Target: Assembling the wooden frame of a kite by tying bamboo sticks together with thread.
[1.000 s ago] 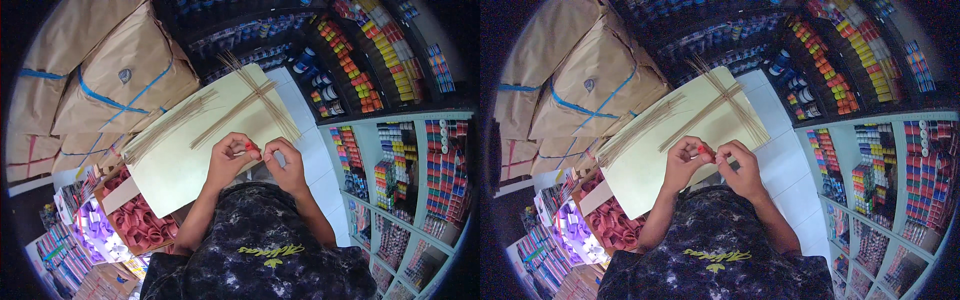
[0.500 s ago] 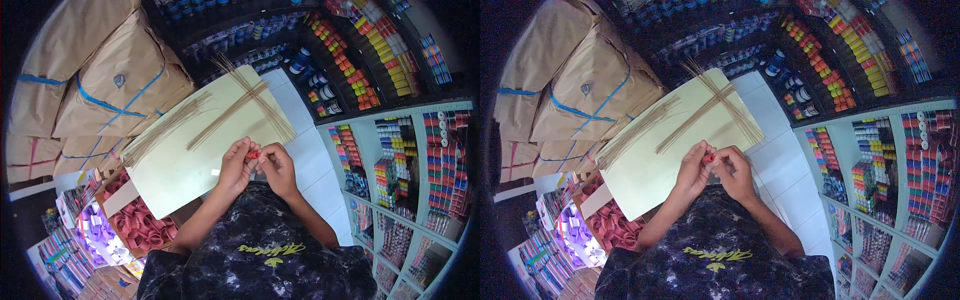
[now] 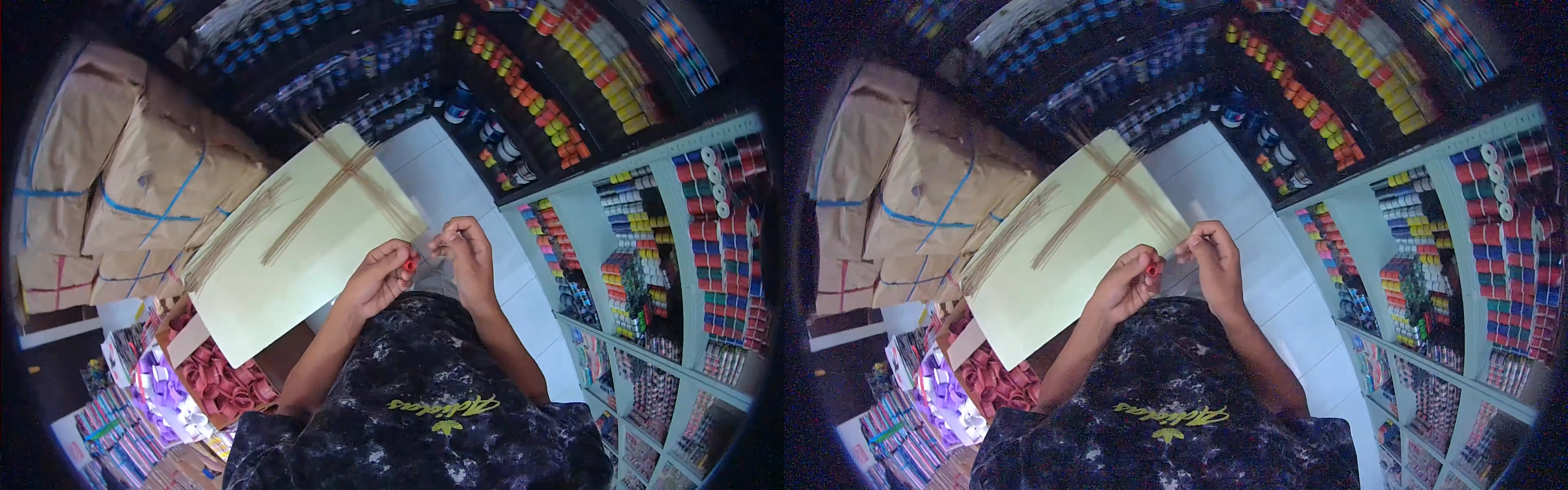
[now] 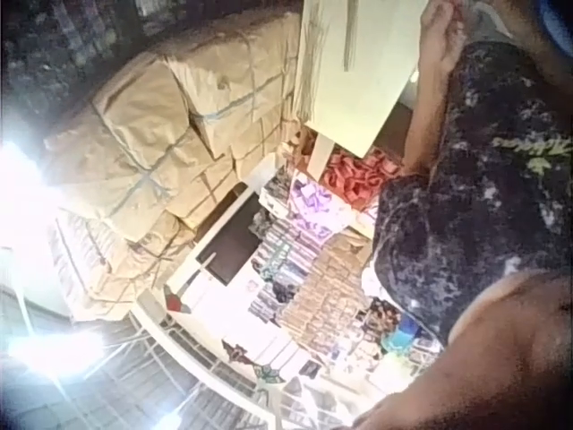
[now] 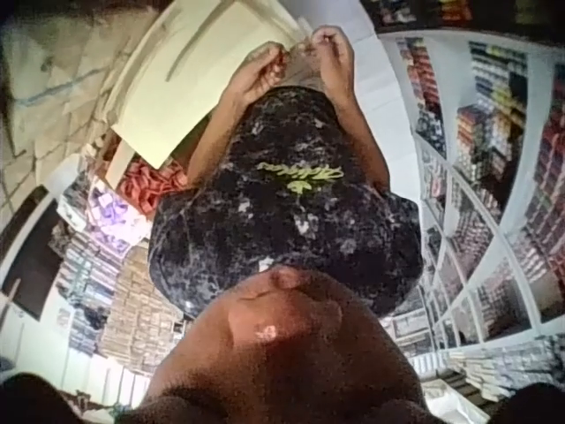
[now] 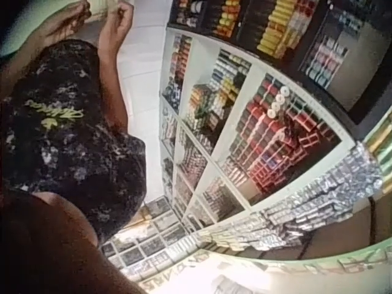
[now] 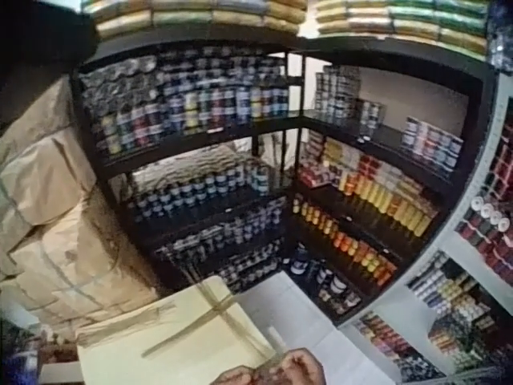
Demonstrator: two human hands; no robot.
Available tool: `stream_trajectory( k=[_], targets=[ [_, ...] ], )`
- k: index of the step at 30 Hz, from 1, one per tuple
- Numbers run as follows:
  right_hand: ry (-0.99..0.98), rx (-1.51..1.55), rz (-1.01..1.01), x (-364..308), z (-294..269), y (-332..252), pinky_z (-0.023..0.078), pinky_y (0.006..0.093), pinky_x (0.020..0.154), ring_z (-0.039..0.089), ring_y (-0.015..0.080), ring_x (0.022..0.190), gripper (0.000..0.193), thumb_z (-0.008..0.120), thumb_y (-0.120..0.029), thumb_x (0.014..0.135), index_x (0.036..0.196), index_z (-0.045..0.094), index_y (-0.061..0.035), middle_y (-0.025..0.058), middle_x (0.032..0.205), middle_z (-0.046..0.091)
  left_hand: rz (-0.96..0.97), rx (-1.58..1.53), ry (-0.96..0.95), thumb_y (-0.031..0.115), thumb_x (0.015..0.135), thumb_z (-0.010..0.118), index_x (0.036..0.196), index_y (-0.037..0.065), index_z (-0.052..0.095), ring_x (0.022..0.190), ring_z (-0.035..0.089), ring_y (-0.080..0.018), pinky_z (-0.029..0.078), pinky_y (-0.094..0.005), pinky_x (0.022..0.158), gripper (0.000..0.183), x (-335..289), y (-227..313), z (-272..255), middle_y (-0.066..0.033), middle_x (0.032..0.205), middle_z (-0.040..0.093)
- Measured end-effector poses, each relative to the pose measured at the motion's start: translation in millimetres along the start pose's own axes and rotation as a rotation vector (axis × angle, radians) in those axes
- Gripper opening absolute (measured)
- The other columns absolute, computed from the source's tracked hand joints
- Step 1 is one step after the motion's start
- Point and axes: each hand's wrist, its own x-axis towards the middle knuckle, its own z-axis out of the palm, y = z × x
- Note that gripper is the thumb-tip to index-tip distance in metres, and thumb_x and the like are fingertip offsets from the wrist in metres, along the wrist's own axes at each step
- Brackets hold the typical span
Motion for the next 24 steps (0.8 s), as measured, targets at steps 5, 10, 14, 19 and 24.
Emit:
stream_trajectory(
  k=[5, 10, 14, 19, 24],
  targets=[
    [0.061, 0.285, 0.049, 6, -70, -24, 0.052, 0.0379, 0.090, 0.065, 0.0248, 0.103, 0.005, 0.048, -0.012, 0.102, 0.103, 0.050, -0.0070, 0.0096, 0.107, 0.058, -0.113, 0.115, -0.097, 0.016, 0.100, 0.063, 0.110, 0.004, 0.064, 0.072, 0.063, -0.0090, 0.053, -0.0223, 0.064, 0.015, 40, -25, 41, -0.0046, 0.087, 0.066],
    [0.133, 0.693, 0.173, 4, -116, -47, 0.048, 0.0405, 0.096, 0.060, 0.0198, 0.097, 0.006, 0.049, -0.015, 0.100, 0.104, 0.047, -0.0110, 0.0053, 0.095, 0.055, 0.015, 0.552, 0.030, 0.013, 0.101, 0.060, 0.121, 0.004, 0.059, 0.073, 0.063, -0.0112, 0.055, -0.0252, 0.065, 0.022, 74, -56, 90, -0.0045, 0.087, 0.062],
    [0.080, 0.817, 0.134, 0, -149, -46, 0.047, 0.0361, 0.086, 0.050, 0.0132, 0.079, 0.005, 0.051, -0.015, 0.099, 0.102, 0.047, -0.0130, 0.0009, 0.085, 0.048, -0.007, 0.586, 0.022, 0.018, 0.103, 0.059, 0.126, 0.005, 0.057, 0.067, 0.058, -0.0086, 0.050, -0.0238, 0.061, 0.027, 95, -76, 84, -0.0021, 0.085, 0.060],
    [0.175, 0.776, 0.062, 0, -169, -55, 0.035, 0.0276, 0.068, 0.039, 0.0088, 0.067, 0.005, 0.053, -0.016, 0.098, 0.100, 0.048, -0.0148, -0.0031, 0.078, 0.040, -0.056, 0.864, -0.079, 0.023, 0.106, 0.053, 0.126, 0.005, 0.063, 0.059, 0.038, -0.0024, 0.029, -0.0205, 0.052, 0.029, 102, -77, 90, 0.0064, 0.076, 0.049],
    [0.213, 0.752, -0.032, 5, -189, -61, 0.034, 0.0266, 0.065, 0.036, 0.0092, 0.066, 0.005, 0.052, -0.015, 0.097, 0.097, 0.047, -0.0143, -0.0035, 0.077, 0.037, -0.098, 1.002, -0.076, 0.031, 0.106, 0.053, 0.121, 0.005, 0.070, 0.059, 0.038, -0.0016, 0.030, -0.0203, 0.052, 0.035, 99, -50, 86, 0.0088, 0.067, 0.046]
  ],
)
